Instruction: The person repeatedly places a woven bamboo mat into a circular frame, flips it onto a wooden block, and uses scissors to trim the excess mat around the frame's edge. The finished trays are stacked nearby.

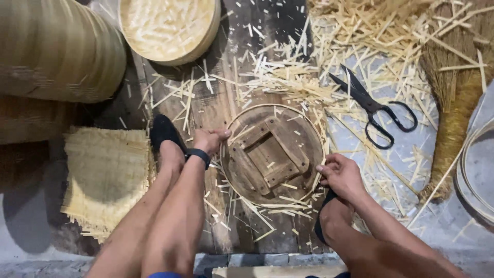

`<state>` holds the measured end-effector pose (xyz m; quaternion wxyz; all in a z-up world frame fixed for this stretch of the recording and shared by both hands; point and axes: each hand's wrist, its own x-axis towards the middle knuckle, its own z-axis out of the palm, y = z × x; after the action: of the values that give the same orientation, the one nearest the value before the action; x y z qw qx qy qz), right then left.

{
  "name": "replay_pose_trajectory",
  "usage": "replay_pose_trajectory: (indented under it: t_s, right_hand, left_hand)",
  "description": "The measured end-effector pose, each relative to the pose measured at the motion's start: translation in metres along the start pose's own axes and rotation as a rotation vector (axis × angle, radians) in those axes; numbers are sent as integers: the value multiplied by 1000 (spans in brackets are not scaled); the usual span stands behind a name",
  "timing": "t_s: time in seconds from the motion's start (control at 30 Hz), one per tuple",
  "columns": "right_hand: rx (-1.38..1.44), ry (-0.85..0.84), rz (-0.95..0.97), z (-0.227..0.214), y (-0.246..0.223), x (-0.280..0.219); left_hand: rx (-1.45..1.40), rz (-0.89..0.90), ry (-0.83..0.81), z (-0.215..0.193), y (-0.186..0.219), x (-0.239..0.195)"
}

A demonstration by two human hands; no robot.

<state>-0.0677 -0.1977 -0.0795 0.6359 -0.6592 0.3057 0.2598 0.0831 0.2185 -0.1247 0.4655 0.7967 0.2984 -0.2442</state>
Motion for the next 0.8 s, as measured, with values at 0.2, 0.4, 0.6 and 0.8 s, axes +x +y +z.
replay_pose_trajectory:
  t_s: [0.2,0.4,0.6,0.8]
  right_hand:
    - [-54,-43,51,-6,-6,-1]
    - [-83,55,-17,-4,-5,-6]
    - [-14,166,-233,-20,-25,27]
    - [149,-4,58,-17,-6,26]
  left_hand:
    - [-146,-154,78,1,-42,-93]
    - [-635,-276,76,17,-82,-99]
    - [-648,-168,204,64,-90,-91]
    - [-656,-424,-88,107,-28,-205]
